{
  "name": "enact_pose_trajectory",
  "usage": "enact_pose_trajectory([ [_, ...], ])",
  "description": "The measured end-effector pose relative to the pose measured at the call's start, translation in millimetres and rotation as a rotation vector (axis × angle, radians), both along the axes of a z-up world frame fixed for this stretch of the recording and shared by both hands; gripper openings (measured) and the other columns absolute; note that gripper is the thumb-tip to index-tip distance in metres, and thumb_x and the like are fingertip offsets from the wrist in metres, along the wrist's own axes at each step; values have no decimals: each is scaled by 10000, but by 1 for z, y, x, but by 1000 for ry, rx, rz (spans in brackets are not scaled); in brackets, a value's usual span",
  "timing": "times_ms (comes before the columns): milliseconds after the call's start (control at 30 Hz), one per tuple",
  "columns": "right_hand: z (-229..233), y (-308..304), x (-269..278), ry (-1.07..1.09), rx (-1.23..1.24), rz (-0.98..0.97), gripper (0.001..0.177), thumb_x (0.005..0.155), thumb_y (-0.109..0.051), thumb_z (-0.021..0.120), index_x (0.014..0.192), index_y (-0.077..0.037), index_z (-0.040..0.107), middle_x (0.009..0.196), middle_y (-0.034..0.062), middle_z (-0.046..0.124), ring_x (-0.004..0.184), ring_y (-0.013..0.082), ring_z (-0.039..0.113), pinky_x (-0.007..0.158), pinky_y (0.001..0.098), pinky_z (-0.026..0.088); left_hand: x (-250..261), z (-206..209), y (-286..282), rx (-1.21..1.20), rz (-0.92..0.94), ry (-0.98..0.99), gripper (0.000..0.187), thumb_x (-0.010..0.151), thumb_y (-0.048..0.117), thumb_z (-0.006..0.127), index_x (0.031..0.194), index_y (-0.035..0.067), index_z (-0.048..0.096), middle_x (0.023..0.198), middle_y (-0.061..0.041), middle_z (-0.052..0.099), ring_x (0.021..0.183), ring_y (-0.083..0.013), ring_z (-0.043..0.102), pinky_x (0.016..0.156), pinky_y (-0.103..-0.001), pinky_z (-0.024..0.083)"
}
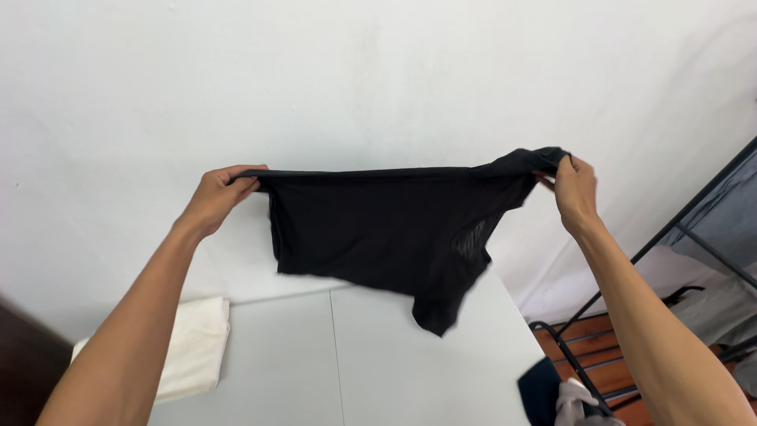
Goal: The person folds a black t-shirt, a blue t-shirt, a dark gray garment, and a beige polo shirt by hand on a white table, placing each one onto a stack when finished.
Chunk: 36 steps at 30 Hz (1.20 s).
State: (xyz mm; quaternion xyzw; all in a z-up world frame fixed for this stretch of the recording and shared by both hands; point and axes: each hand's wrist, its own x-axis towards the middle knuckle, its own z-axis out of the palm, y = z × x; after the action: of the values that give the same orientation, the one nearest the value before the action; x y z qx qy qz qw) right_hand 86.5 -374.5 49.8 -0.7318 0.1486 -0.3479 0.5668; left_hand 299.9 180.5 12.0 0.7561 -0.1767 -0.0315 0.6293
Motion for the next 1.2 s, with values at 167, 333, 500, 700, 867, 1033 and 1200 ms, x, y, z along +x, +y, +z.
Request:
enact_pose_trajectory([
  [167,-48,4,-53,70,-419,-185,352,1056,-210,559,987,83,742,697,125,627,689,122,576,715,333,521,-41,-44,30,362,-123,-17,309,927,135,631,1200,68,760,1090,-67,802,1052,-87,695,1030,-283,451],
  [333,-121,27,-139,367,-666,-57,299,863,-186,631,1029,35,745,589,153,652,445,178,573,484,371,471,-100,-133,54,823,-206,36,347,899,135,672,1207,221,808,1000,-69,859,882,-277,717,845,-386,570],
  [500,-214,80,-241,408,-805,72,280,774,-191,702,965,8,752,844,226,721,724,361,712,643,422,560,-187,-250,90,637,-409,-106,270,876,91,646,1099,136,791,1257,-32,757,1169,-237,690,973,-356,569],
  [700,-309,158,-350,827,-683,271,267,786,-196,685,980,-19,734,976,184,749,889,370,717,818,426,572,-305,-349,136,855,-493,-60,270,938,98,611,1178,93,737,1388,-40,639,1405,-264,491,1162,-379,403],
  [867,-318,198,-391,1037,-602,323,327,797,-242,689,1051,-51,768,1025,155,783,954,341,723,888,400,559,-357,-357,168,1053,-562,76,336,935,124,613,1253,155,716,1546,10,526,1449,-229,390,1154,-383,358],
  [1033,-310,201,-390,1464,-426,323,426,831,-261,676,1233,-127,724,1016,182,798,940,300,790,930,369,589,-355,-346,180,933,-454,104,319,905,242,682,1199,165,780,1308,-82,676,1237,-272,607,1073,-377,466],
  [1200,-351,170,-378,1031,-262,334,369,821,-203,679,1151,-48,739,1017,131,809,979,206,746,909,384,556,-320,-336,169,889,-516,369,266,889,290,696,1022,86,804,954,-101,787,883,-240,709,894,-358,545],
])
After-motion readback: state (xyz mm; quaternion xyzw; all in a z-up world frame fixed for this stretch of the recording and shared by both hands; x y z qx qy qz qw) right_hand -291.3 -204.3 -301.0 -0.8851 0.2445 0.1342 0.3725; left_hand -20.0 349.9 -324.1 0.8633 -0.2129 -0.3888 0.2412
